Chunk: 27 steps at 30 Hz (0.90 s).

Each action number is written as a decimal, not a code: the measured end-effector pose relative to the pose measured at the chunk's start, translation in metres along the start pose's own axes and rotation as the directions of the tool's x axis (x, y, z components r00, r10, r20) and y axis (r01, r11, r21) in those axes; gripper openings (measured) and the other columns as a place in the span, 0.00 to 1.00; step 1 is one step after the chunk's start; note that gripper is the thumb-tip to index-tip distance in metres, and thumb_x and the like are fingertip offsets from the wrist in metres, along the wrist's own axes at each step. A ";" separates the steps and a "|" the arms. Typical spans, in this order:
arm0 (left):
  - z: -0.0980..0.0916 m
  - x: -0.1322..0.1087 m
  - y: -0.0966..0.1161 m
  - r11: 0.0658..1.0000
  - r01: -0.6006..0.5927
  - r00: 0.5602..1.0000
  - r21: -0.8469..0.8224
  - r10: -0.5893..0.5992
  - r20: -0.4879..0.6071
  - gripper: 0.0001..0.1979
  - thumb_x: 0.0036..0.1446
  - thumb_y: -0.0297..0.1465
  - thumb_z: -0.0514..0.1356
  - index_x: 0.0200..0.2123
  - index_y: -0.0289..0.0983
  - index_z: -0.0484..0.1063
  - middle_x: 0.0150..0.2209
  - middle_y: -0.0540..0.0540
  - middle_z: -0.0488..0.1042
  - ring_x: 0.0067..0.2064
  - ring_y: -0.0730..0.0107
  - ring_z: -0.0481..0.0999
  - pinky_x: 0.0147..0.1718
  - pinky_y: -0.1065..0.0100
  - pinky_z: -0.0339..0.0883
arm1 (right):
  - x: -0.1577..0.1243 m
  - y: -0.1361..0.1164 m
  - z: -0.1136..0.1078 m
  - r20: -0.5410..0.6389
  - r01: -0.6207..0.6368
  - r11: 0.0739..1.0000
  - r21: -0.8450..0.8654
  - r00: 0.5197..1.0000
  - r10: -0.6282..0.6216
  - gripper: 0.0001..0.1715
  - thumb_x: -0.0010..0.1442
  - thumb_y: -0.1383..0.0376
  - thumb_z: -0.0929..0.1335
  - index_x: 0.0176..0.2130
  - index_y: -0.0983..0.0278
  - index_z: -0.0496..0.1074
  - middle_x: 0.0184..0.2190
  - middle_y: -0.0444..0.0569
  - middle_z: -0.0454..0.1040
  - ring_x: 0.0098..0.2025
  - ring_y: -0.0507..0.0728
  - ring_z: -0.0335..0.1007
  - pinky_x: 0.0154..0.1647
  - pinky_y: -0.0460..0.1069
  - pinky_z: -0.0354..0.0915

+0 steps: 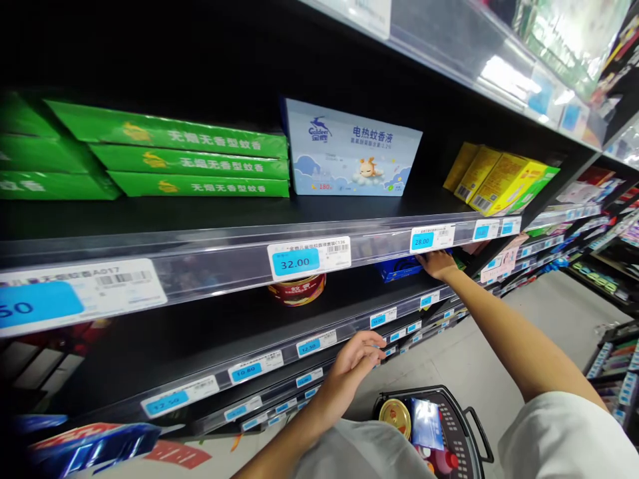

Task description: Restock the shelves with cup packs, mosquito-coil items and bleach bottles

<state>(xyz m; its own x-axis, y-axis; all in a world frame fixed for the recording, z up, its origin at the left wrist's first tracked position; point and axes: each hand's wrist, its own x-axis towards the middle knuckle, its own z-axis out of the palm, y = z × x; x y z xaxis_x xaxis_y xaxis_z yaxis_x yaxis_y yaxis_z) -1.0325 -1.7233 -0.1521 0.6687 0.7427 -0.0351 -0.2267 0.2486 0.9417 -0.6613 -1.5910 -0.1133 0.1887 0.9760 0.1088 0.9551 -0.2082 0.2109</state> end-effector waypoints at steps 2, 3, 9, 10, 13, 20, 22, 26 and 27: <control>-0.001 0.000 0.000 1.000 0.000 1.000 0.011 0.001 -0.007 0.21 0.57 0.48 0.62 0.45 0.39 0.70 0.50 0.38 0.74 0.50 0.57 0.74 0.50 0.58 0.66 | -0.009 -0.004 -0.001 -0.033 -0.028 1.000 -0.006 0.999 0.027 0.33 0.73 0.50 0.56 0.61 0.68 0.69 0.60 0.65 0.71 0.62 0.69 0.67 0.62 0.63 0.60; -0.002 0.001 0.000 1.000 -0.005 1.000 0.017 0.005 -0.015 0.22 0.57 0.49 0.62 0.45 0.39 0.71 0.49 0.39 0.75 0.49 0.57 0.74 0.50 0.58 0.66 | -0.015 -0.007 -0.001 -0.057 -0.035 0.999 -0.008 0.998 0.034 0.32 0.73 0.51 0.57 0.62 0.69 0.68 0.61 0.65 0.70 0.62 0.69 0.65 0.63 0.62 0.60; -0.012 0.011 0.008 0.993 -0.099 0.991 0.067 0.105 -0.087 0.21 0.59 0.49 0.63 0.45 0.39 0.72 0.46 0.41 0.75 0.48 0.60 0.74 0.51 0.61 0.66 | -0.049 -0.029 0.005 -0.178 0.102 0.992 -0.069 0.978 -0.113 0.27 0.72 0.63 0.57 0.65 0.67 0.66 0.66 0.63 0.62 0.66 0.68 0.57 0.68 0.60 0.53; -0.013 0.013 0.010 0.991 -0.114 0.988 0.070 0.121 -0.101 0.20 0.59 0.48 0.63 0.45 0.39 0.73 0.46 0.41 0.75 0.48 0.60 0.74 0.51 0.61 0.66 | -0.051 -0.030 0.006 -0.180 0.128 0.988 -0.091 0.973 -0.142 0.28 0.70 0.66 0.59 0.66 0.67 0.66 0.67 0.63 0.61 0.66 0.69 0.57 0.67 0.60 0.54; -0.016 0.018 0.016 0.987 -0.137 0.981 0.078 0.146 -0.126 0.20 0.59 0.47 0.64 0.45 0.39 0.73 0.45 0.42 0.76 0.47 0.61 0.75 0.50 0.62 0.67 | -0.053 -0.028 0.007 -0.163 0.099 0.987 -0.124 0.979 -0.119 0.37 0.63 0.73 0.63 0.69 0.66 0.60 0.68 0.63 0.59 0.67 0.71 0.55 0.65 0.62 0.56; -0.020 0.029 0.012 0.983 -0.167 0.974 0.080 0.177 -0.143 0.19 0.58 0.46 0.65 0.44 0.38 0.75 0.45 0.42 0.77 0.45 0.63 0.76 0.49 0.64 0.68 | -0.043 -0.012 -0.001 -0.080 0.116 0.976 -0.182 0.988 -0.132 0.32 0.70 0.72 0.56 0.70 0.61 0.61 0.65 0.65 0.64 0.64 0.69 0.63 0.61 0.62 0.60; -0.020 0.030 0.011 0.984 -0.157 0.976 0.082 0.168 -0.140 0.20 0.57 0.47 0.65 0.44 0.38 0.75 0.45 0.42 0.77 0.45 0.63 0.77 0.49 0.64 0.69 | -0.039 -0.009 -0.003 -0.068 0.151 0.969 -0.196 0.984 -0.167 0.31 0.70 0.71 0.56 0.69 0.61 0.62 0.63 0.65 0.67 0.61 0.68 0.67 0.60 0.61 0.62; -0.021 0.029 0.011 0.986 -0.143 0.977 0.090 0.155 -0.143 0.20 0.57 0.47 0.66 0.43 0.37 0.75 0.44 0.42 0.77 0.44 0.63 0.76 0.48 0.63 0.69 | -0.033 -0.001 -0.007 -0.044 0.218 0.956 -0.196 0.972 -0.230 0.32 0.69 0.71 0.58 0.69 0.57 0.61 0.60 0.60 0.72 0.59 0.66 0.71 0.56 0.58 0.66; -0.022 0.029 0.011 0.985 -0.145 0.976 0.092 0.158 -0.148 0.19 0.57 0.46 0.65 0.43 0.37 0.75 0.44 0.42 0.77 0.44 0.63 0.76 0.48 0.63 0.69 | -0.032 0.001 -0.008 -0.037 0.235 0.953 -0.193 0.968 -0.247 0.33 0.69 0.72 0.59 0.70 0.57 0.61 0.60 0.60 0.72 0.59 0.66 0.71 0.55 0.58 0.66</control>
<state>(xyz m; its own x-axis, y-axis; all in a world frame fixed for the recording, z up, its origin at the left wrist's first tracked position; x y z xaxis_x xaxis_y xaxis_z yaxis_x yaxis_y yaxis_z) -1.0312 -1.6852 -0.1500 0.5124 0.8563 0.0646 -0.2550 0.0799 0.9636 -0.6681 -1.6233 -0.1084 -0.0614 0.9942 0.0888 0.9101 0.0192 0.4140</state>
